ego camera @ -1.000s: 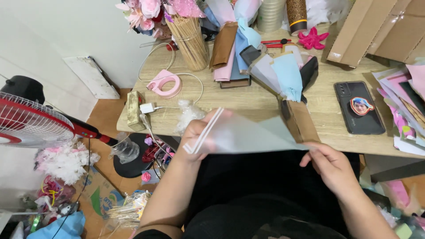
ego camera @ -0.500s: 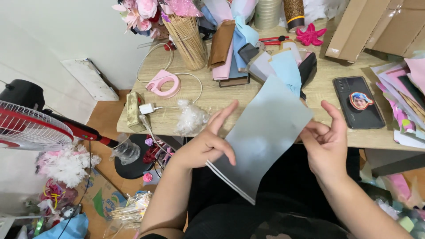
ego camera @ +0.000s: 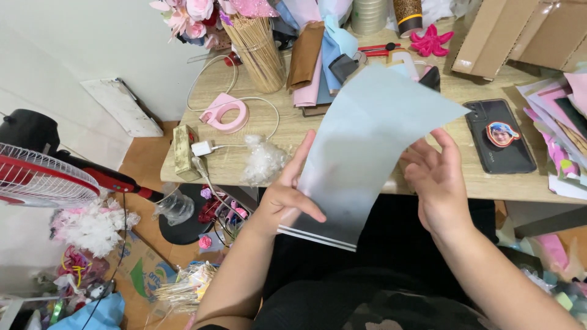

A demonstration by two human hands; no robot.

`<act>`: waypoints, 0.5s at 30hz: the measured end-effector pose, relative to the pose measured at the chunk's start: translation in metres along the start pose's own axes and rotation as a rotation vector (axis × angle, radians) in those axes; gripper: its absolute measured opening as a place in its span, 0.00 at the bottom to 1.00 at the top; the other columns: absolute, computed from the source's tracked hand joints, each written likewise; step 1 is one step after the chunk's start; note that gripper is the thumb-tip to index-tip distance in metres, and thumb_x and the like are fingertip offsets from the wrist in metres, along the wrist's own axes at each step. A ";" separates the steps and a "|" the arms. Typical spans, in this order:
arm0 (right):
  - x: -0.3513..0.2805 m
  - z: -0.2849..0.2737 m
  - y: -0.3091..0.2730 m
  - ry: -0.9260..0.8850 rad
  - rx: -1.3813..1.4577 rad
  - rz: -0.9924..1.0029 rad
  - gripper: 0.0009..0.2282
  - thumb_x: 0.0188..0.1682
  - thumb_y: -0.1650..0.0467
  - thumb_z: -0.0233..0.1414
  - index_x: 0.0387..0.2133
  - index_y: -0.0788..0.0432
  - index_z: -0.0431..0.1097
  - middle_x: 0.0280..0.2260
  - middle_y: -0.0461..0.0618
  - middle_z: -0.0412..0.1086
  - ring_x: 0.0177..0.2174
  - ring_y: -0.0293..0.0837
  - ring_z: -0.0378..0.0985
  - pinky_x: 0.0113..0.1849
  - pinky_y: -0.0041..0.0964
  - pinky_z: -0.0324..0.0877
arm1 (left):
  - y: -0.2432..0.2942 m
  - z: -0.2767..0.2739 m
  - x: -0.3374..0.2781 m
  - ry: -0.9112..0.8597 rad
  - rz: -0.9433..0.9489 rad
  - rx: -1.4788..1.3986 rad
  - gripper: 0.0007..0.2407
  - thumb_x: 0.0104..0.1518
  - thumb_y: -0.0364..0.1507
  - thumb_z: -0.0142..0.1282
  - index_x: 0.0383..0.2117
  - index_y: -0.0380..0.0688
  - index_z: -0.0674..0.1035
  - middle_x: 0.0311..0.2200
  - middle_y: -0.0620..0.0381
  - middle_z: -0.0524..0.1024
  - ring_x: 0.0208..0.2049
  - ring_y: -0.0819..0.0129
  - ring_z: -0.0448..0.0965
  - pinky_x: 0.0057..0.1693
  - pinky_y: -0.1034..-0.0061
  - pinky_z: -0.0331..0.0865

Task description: The person folds a sheet of pink paper and places it on a table. They then pick up a bouquet wrapped in blue and black paper, adjusting the wrapping layers. The person picks up a light blue sheet of paper, folds it, and wraps it around the base of the bouquet, securing it with a pin.

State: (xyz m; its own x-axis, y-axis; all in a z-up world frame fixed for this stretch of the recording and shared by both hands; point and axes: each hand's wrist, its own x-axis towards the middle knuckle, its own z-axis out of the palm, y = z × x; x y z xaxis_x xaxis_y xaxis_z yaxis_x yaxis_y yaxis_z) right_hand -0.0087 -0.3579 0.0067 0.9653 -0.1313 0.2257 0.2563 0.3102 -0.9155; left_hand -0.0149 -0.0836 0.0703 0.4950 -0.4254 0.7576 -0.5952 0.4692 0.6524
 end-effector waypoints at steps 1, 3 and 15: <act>-0.002 0.003 -0.005 0.002 -0.001 0.003 0.32 0.51 0.82 0.43 0.70 0.52 0.43 0.57 0.54 0.61 0.53 0.45 0.69 0.45 0.27 0.68 | -0.002 0.004 0.001 0.001 -0.002 -0.002 0.12 0.65 0.23 0.52 0.27 0.28 0.86 0.74 0.32 0.37 0.68 0.35 0.60 0.70 0.47 0.60; -0.006 0.011 -0.016 -0.031 0.055 0.089 0.24 0.55 0.78 0.39 0.67 0.57 0.54 0.53 0.56 0.67 0.48 0.47 0.73 0.44 0.37 0.71 | -0.006 0.011 0.002 0.051 0.050 -0.074 0.14 0.64 0.25 0.53 0.23 0.27 0.85 0.72 0.28 0.37 0.68 0.32 0.59 0.70 0.45 0.58; -0.016 -0.002 -0.024 0.026 -0.152 -0.104 0.05 0.57 0.77 0.50 0.31 0.57 0.69 0.26 0.39 0.65 0.28 0.31 0.63 0.35 0.25 0.60 | 0.003 0.018 -0.014 -0.010 0.001 0.317 0.09 0.70 0.21 0.49 0.40 0.36 0.85 0.74 0.38 0.26 0.70 0.49 0.66 0.77 0.54 0.63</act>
State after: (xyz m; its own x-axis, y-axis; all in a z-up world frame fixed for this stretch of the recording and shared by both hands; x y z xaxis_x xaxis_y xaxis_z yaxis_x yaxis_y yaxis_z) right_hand -0.0307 -0.3647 0.0240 0.9318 -0.1800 0.3152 0.3425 0.1480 -0.9278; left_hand -0.0350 -0.0897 0.0612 0.4893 -0.4332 0.7569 -0.7639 0.2057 0.6116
